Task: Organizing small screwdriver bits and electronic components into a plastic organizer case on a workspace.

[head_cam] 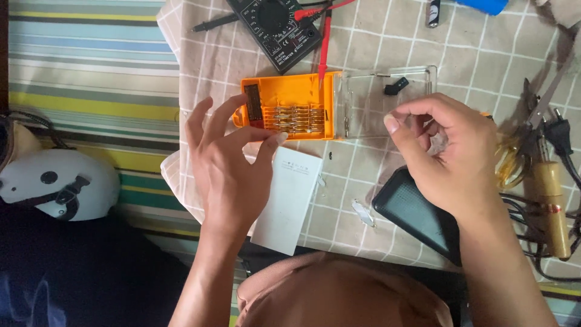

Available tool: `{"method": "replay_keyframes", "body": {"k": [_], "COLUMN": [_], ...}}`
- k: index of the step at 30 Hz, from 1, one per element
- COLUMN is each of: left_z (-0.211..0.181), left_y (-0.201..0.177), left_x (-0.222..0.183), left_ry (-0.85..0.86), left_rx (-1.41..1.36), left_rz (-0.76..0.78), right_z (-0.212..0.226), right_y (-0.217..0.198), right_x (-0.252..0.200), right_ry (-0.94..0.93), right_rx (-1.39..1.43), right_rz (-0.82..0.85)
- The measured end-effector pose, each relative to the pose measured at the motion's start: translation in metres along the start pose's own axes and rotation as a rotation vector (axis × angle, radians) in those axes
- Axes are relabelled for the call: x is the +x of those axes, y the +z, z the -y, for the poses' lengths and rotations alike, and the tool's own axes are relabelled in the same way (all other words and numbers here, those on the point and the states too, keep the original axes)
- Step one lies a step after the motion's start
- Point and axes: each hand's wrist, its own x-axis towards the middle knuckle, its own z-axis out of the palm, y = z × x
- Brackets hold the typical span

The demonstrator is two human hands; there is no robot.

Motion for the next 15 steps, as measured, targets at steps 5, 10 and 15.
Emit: {"method": "replay_keyframes", "body": {"k": [5, 10, 15], "left_z": [-0.007, -0.013, -0.015], "left_y": [-0.004, -0.011, -0.008], "left_x": [0.007, 0.022, 0.035], "left_ry": [0.002, -0.057, -0.119], "left_rx": [0.103, 0.205, 0.235], "left_rz": [0.025, 0.139, 0.276], "right_z": [0.0, -0.003, -0.003], "right_y": [0.0, 0.0, -0.002], "right_x": [-0.001, -0.002, -0.003], "right_ry": [-0.004, -0.046, -0.055], "right_rx": [0.01, -0.004, -0.016], "right_rz": [-0.005, -0.004, -0.005]}}
